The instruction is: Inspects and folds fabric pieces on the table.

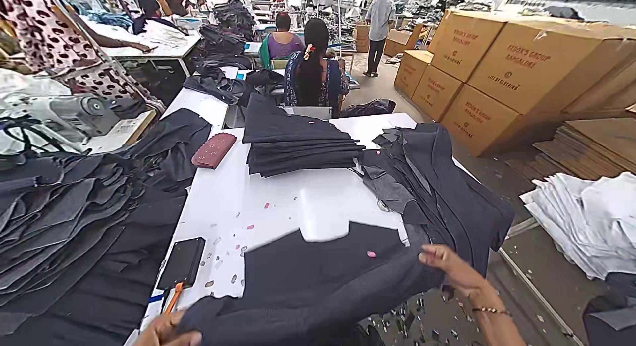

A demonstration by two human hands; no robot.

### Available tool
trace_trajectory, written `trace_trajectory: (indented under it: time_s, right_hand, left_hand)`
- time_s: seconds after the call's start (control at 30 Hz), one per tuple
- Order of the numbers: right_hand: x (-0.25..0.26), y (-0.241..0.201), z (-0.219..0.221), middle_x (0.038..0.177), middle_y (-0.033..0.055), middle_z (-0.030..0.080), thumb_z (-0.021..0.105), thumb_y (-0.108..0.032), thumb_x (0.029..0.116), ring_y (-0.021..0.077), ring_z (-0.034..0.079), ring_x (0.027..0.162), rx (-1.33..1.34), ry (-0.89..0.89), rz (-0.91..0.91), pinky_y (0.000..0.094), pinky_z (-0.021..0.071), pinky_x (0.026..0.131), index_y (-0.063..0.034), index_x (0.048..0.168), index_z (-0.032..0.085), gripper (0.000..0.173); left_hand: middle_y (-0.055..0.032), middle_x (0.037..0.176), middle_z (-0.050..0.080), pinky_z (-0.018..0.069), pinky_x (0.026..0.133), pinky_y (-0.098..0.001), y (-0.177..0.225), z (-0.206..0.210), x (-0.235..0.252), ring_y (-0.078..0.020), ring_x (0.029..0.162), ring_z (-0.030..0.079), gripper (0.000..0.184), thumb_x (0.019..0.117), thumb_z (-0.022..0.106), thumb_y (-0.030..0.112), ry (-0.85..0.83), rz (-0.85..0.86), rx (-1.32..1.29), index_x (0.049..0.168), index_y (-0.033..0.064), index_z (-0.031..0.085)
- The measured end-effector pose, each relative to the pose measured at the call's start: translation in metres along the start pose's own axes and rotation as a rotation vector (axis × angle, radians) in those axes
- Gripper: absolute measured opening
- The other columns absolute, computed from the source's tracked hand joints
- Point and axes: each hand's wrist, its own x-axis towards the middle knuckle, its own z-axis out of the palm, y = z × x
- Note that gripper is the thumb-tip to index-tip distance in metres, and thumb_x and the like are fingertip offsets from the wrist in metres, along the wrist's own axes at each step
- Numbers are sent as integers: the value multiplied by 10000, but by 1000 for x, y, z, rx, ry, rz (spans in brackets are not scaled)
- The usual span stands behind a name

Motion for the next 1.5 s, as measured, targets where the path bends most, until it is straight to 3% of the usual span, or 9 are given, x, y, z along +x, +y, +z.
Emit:
trace_trajectory:
  time_s: [0.13, 0.2, 0.33, 0.57, 0.77, 0.87, 1.03, 1.23, 1.5]
  right_hand:
    - [13, -80, 13, 995, -87, 744, 943, -368, 651, 29, 719, 889, 167, 165, -301, 237, 625, 788, -145, 1218, 559, 721]
    - [38, -104, 12, 1153, 13, 705, 828, -195, 806, 76, 692, 1025, -81, 231, -271, 271, 599, 893, -55, 1329, 541, 613]
    - [70, -165, 1, 1552, 88, 459, 659, -160, 992, 193, 547, 1289, -179, 391, -385, 423, 488, 1026, -143, 1536, 435, 588]
    - [21, -243, 5, 1348, -81, 586, 521, -106, 1044, 15, 656, 1023, -108, 442, -746, 230, 574, 867, -219, 1483, 478, 456]
    - [-29, -163, -21, 1189, -77, 678, 587, -190, 994, -5, 669, 917, -343, 517, -563, 206, 580, 781, -147, 1327, 619, 338]
    - [-51, -109, -29, 1145, -75, 731, 581, -143, 978, -1, 681, 982, -384, 349, -431, 194, 572, 849, -94, 1179, 712, 245]
    - [-23, -81, 9, 1145, -49, 747, 552, -185, 1023, -36, 668, 978, -648, -119, -264, 184, 540, 876, -107, 1195, 742, 268]
    - [65, -122, 183, 1158, 105, 750, 476, -177, 1075, 219, 725, 1010, -806, -87, -528, 440, 560, 924, -101, 1312, 697, 333]
    - [61, -59, 289, 1565, 220, 446, 685, -197, 973, 334, 429, 1461, -624, -841, -679, 470, 298, 1229, 13, 1574, 340, 725]
  left_hand:
    - [175, 1087, 744, 571, 895, -203, 49, -6, 46, 33, 999, 683, 251, 905, 739, 428, 194, 408, -161, 1150, 373, 741]
    - [128, 986, 730, 593, 773, -201, 72, -8, 82, 17, 870, 691, 226, 924, 706, 334, 515, 385, 6, 1117, 218, 693]
    - [-13, 1427, 529, 521, 903, -334, 114, -37, 141, -61, 1082, 594, 529, 995, 640, 274, 728, 302, 193, 1490, 204, 468]
    - [47, 1213, 641, 552, 941, -272, 127, -99, 141, -77, 1056, 652, 381, 1040, 578, 174, 545, 700, -112, 1413, 134, 512]
    - [180, 1335, 583, 533, 797, -142, 97, -53, 116, 73, 992, 619, 546, 965, 670, 427, 527, 391, 74, 1471, 344, 482]
    - [-56, 1507, 476, 547, 878, -255, 31, -24, 90, -35, 1128, 600, 642, 965, 621, 348, 559, 220, 214, 1516, 85, 423]
    - [-410, 1356, 530, 321, 981, -828, -69, 26, 79, -654, 1228, 495, 831, 855, 755, 338, 491, 226, 797, 1441, -155, 432]
    - [-244, 1556, 443, 123, 1203, -700, -71, 164, 77, -424, 1495, 337, 963, 707, 854, 579, -303, 157, 770, 1402, -30, 584]
    - [-297, 1064, 718, 515, 992, -570, -61, 162, 22, -429, 1051, 703, 388, 925, 716, 198, 134, -13, 595, 1110, -142, 685]
